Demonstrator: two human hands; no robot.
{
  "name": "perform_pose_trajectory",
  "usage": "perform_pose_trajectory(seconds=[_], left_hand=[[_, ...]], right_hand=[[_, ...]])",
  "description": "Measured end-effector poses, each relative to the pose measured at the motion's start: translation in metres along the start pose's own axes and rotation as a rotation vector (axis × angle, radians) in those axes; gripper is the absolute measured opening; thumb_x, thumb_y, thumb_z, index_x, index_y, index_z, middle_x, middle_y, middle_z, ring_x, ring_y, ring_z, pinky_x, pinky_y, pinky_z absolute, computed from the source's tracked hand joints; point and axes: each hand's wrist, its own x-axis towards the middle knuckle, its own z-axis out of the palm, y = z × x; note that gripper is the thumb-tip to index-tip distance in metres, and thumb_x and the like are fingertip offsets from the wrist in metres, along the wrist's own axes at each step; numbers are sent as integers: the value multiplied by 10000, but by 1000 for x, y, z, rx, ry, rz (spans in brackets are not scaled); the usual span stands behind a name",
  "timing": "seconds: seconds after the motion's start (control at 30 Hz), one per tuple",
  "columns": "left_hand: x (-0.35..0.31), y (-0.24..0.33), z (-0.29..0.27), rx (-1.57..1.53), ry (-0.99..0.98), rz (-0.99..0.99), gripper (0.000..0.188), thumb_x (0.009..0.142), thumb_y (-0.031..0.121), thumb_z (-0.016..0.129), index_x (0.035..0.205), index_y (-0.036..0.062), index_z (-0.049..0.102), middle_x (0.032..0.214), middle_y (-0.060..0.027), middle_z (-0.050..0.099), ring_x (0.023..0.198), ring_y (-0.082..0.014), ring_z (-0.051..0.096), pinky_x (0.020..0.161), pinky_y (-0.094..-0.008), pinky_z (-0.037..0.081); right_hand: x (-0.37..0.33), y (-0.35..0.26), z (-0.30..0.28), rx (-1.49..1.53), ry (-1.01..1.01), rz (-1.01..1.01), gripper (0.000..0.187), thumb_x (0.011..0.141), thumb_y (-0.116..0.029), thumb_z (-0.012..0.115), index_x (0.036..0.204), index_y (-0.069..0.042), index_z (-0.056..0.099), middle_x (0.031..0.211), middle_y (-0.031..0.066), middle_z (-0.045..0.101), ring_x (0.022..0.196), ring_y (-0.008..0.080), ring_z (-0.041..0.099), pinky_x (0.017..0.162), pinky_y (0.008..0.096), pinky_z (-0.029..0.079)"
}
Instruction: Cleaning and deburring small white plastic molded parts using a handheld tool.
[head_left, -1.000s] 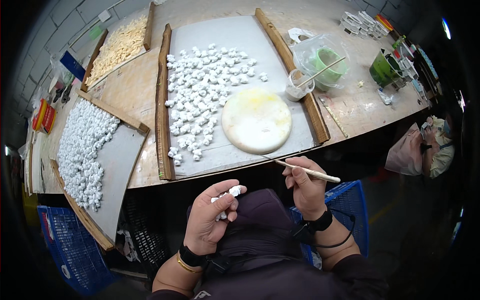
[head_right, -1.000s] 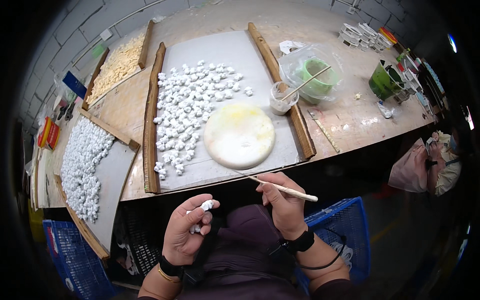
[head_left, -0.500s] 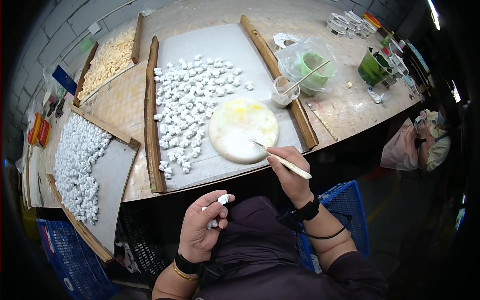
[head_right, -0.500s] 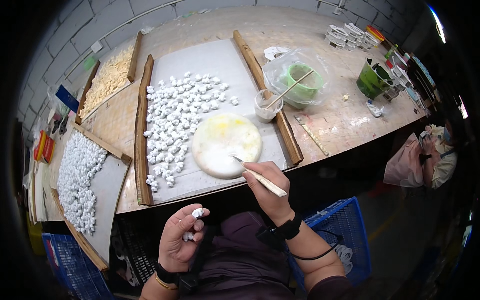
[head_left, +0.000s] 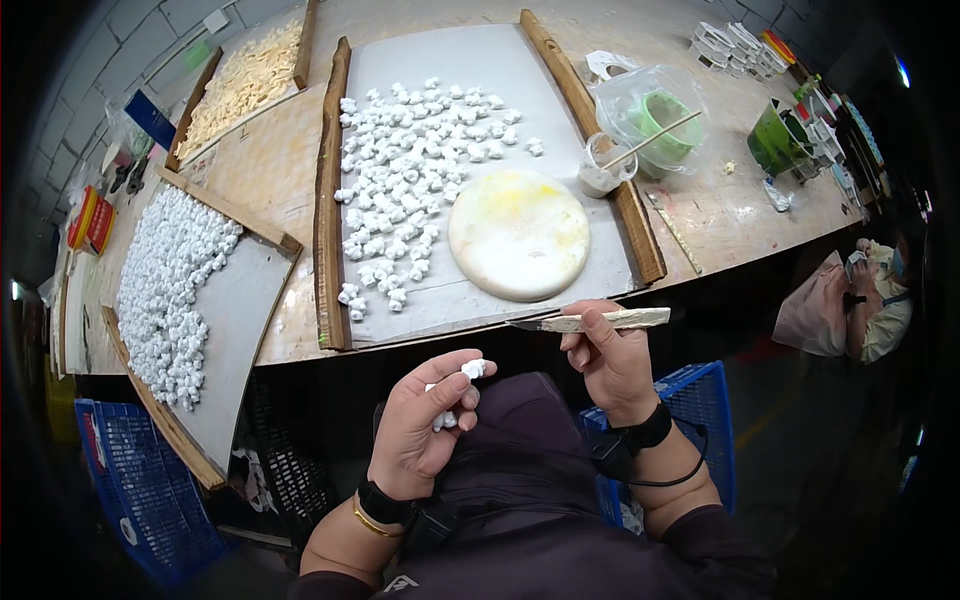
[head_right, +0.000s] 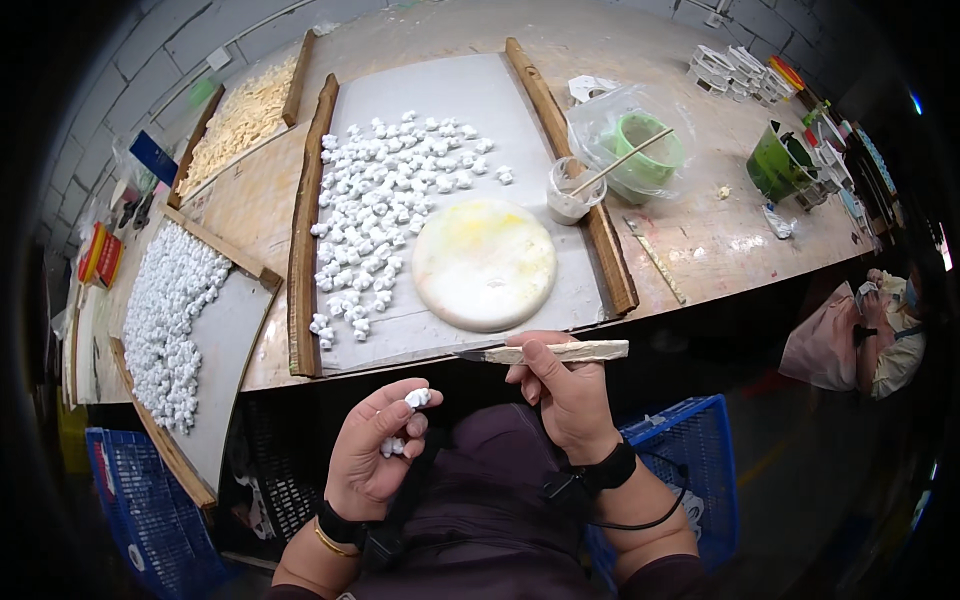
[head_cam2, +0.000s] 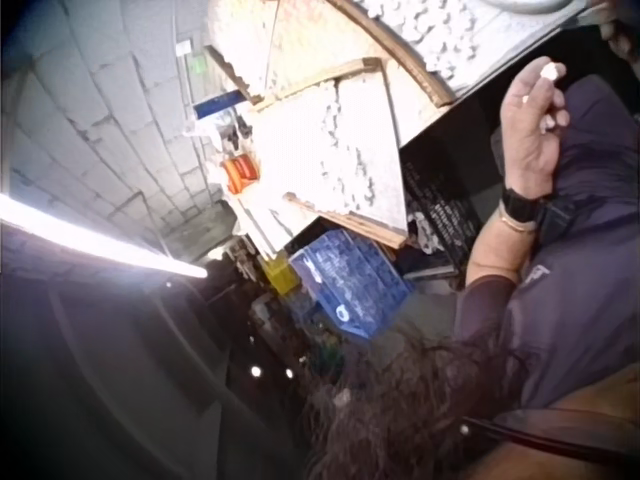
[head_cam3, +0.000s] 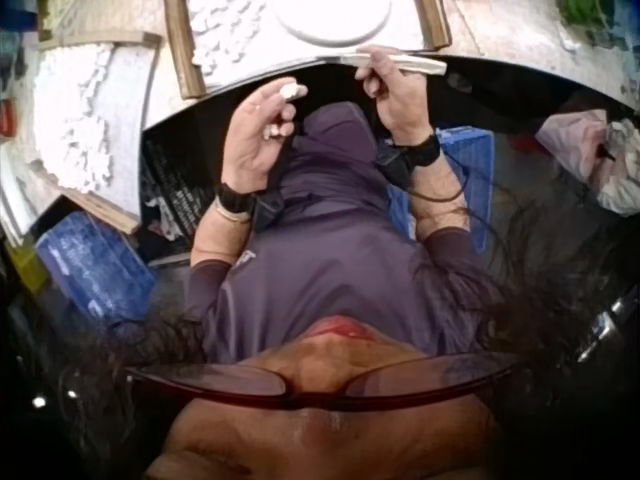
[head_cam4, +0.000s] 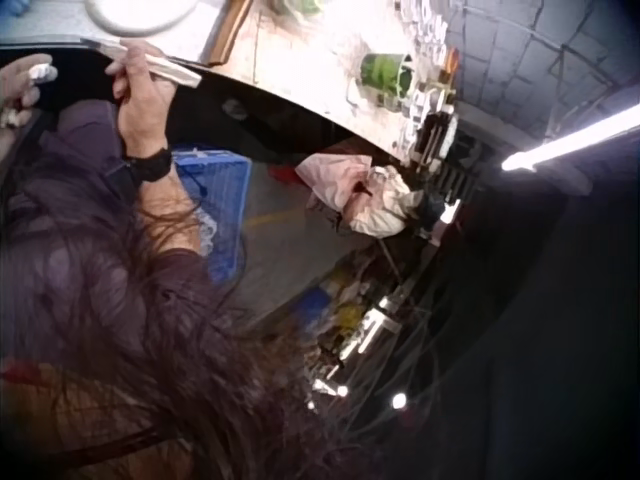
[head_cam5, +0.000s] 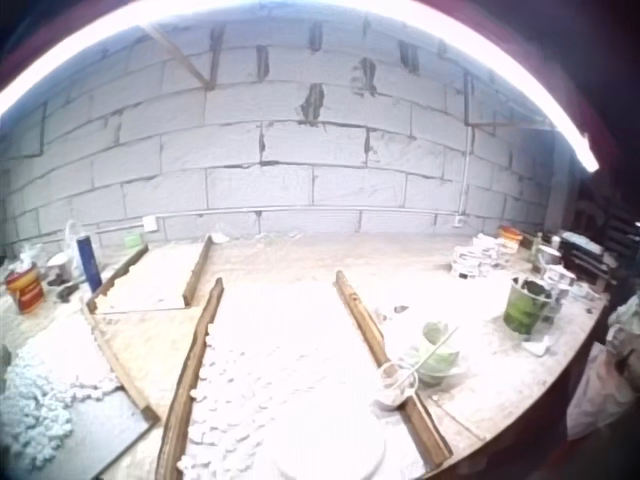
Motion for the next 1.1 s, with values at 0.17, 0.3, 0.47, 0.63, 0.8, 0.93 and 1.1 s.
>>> perform_pose_trajectory(seconds=[0.17, 0.3, 0.47, 0.63, 0.8, 0.93, 1.1], left_hand=[[-2, 1, 1, -4, -7, -1, 286, 904, 69, 602, 1158, -56, 570, 1036, -172, 645, 713, -101, 554, 534, -196, 473], [-5, 1, 1, -20, -30, -3, 292, 911, 92, 602, 1159, -58, 566, 1014, -168, 642, 703, -100, 551, 529, -197, 470], [-5, 1, 2, -24, -53, -8, 308, 913, 113, 609, 1162, -62, 559, 993, -164, 637, 692, -98, 546, 526, -199, 467], [-6, 1, 2, -27, -54, -15, 314, 910, 114, 613, 1162, -63, 558, 993, -161, 635, 690, -98, 545, 521, -197, 462], [-7, 2, 2, -34, -38, -26, 313, 909, 112, 611, 1164, -62, 558, 990, -158, 637, 690, -98, 545, 518, -195, 459], [-7, 2, 2, -37, -44, -23, 312, 907, 109, 611, 1163, -61, 558, 995, -159, 642, 695, -98, 549, 519, -195, 459], [-7, 1, 0, -31, -39, -9, 306, 902, 94, 615, 1165, -53, 565, 1031, -171, 646, 702, -99, 555, 522, -194, 461]], right_hand=[[-16, -3, 9, -57, -228, -38, 208, 880, -117, 651, 1026, 32, 652, 846, 95, 647, 641, 83, 532, 577, 201, 417], [-17, -3, 9, -132, -357, -74, 213, 819, -50, 625, 1011, 42, 637, 964, 94, 597, 755, 98, 530, 671, 219, 423], [-19, 0, 5, -15, -359, 21, 234, 798, -66, 620, 1008, 36, 625, 1010, 107, 594, 815, 112, 535, 720, 236, 439], [-19, 2, 3, -21, -363, 33, 238, 793, -86, 626, 999, 32, 629, 1004, 113, 599, 812, 123, 540, 720, 244, 441], [-19, 1, 4, -49, -370, 15, 237, 789, -91, 623, 991, 31, 631, 998, 115, 601, 809, 128, 543, 720, 248, 441], [-19, 2, 1, -54, -366, -13, 231, 786, -85, 616, 986, 30, 632, 993, 116, 597, 806, 129, 544, 716, 249, 441], [-20, 3, -3, -54, -326, -38, 224, 786, -62, 599, 987, 30, 633, 987, 115, 593, 792, 131, 545, 707, 252, 444]])
